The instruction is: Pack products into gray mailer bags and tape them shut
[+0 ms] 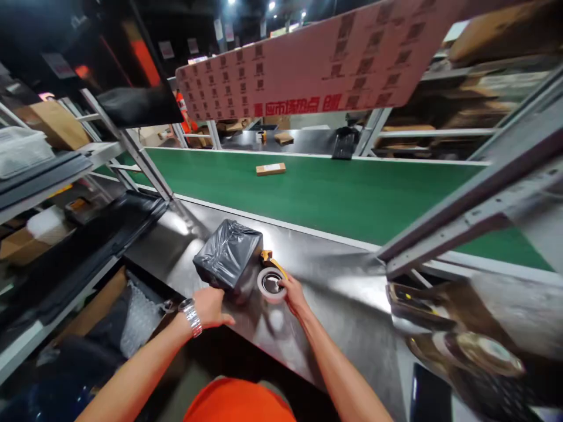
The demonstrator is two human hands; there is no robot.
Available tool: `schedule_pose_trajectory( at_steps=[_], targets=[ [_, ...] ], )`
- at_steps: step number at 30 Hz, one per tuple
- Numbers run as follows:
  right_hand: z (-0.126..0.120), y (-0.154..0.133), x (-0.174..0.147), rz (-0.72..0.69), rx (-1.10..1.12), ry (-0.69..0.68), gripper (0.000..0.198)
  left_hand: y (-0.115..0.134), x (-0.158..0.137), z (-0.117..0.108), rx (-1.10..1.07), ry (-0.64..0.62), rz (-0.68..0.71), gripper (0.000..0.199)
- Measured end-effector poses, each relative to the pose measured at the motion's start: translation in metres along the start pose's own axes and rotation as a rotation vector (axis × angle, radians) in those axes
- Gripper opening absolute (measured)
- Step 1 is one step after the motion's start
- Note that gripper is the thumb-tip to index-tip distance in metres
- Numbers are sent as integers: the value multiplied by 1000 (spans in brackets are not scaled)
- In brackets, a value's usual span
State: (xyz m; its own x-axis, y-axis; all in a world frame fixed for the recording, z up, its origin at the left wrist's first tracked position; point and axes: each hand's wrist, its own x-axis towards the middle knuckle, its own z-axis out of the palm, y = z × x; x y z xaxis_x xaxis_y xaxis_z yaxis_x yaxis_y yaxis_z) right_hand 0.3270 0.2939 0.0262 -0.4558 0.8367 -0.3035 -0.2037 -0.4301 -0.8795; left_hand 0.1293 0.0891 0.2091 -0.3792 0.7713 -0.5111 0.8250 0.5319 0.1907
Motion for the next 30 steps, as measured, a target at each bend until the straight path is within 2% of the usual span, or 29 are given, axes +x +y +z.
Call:
schedule_pose_trajectory(
  at_steps=[2,4,6,8,11,13,15,17,19,23,25,28,30],
  targets=[
    [2,-2,3,29,34,2,56,-11,-1,-30,156,192,46,86],
    [6,-2,1,35,61,28,56,-25,12,-57,268,382,146,117],
    [9,2,-11,19,84,78,59,-38,36,-75,356,366,150,139],
    [12,13,-36,-12,103,151,63,-49,61,-82,372,260,115,144],
    [23,51,-100,-29,99,241,65,-61,85,-80,373,222,142,143],
    [43,87,-145,-1,98,249,64,-65,90,-75,399,253,188,143],
    [72,119,-177,10,124,280,62,-65,86,-68,389,287,216,142],
    [99,135,-187,-25,173,377,61,-64,76,-57,342,315,227,141],
    [118,134,-181,-78,225,490,58,-64,62,-45,293,309,248,141],
    [132,108,-161,-152,263,646,44,-66,35,-25,259,265,391,125],
    [141,108,-168,-172,267,703,40,-67,27,-23,256,264,442,115],
    [170,143,-206,-180,252,702,46,-65,22,-26,223,259,479,114],
    [199,179,-237,-141,217,618,54,-64,21,-28,208,241,473,115]
  ],
)
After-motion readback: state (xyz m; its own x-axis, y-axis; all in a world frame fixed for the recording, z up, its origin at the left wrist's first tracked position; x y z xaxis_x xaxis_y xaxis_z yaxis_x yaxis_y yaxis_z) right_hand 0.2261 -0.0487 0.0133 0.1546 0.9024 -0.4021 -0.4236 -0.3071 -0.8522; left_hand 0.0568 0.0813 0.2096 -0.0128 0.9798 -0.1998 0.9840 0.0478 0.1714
